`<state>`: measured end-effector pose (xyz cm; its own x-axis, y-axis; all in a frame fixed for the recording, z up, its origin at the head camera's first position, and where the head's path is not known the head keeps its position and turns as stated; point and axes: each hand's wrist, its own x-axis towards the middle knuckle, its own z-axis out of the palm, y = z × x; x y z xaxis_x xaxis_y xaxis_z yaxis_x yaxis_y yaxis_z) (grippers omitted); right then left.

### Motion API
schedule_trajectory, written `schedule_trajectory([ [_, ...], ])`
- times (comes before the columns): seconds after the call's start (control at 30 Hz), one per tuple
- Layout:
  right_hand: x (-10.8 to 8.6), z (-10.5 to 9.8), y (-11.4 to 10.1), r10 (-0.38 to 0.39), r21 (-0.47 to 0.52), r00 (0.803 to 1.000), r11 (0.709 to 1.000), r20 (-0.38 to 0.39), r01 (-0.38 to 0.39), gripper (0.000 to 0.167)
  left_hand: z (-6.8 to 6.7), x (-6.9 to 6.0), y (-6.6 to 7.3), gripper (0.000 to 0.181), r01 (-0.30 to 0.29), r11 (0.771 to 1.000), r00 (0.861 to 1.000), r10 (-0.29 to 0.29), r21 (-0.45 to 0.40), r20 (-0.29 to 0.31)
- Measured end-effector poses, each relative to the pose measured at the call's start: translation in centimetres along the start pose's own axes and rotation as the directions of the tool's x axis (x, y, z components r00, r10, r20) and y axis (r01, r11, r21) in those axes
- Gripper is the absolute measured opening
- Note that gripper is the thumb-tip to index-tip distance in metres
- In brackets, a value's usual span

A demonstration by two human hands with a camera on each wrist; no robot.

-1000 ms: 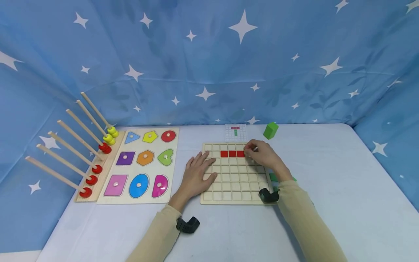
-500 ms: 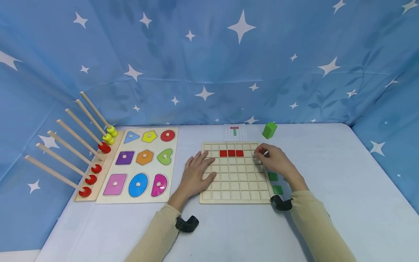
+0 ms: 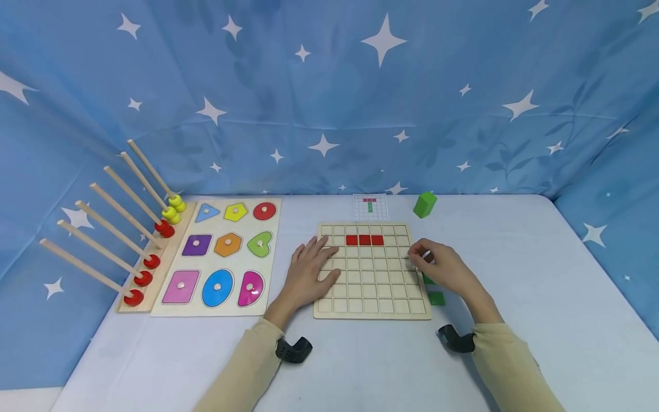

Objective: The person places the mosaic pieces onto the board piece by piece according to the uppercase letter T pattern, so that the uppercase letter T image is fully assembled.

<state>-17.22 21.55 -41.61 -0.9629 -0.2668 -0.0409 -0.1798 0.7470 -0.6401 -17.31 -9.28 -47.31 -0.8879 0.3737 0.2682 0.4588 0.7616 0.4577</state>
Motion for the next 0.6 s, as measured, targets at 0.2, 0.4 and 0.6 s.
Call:
schedule_trajectory([
  [0.2, -1.6, 0.1, 0.3, -0.002, -0.033, 1.000, 0.999, -0.002, 0.002, 0.016, -0.1, 0.0, 0.0, 0.048, -0.005, 1.000, 1.000, 0.005, 0.004, -0.010],
  [0.4, -3.4, -0.1, 0.8, -0.026, -0.072, 1.000, 0.997, 0.009, 0.027, 0.012, -0.1, 0.1, 0.1, 0.048, -0.009, 1.000, 1.000, 0.009, -0.001, -0.009],
  [0.6, -4.8, -0.3, 1.1, -0.053, -0.150, 0.998, 0.987, 0.016, 0.055, 0.013, 0.0, 0.0, 0.0, 0.048, 0.000, 1.000, 1.000, 0.000, -0.001, -0.010],
])
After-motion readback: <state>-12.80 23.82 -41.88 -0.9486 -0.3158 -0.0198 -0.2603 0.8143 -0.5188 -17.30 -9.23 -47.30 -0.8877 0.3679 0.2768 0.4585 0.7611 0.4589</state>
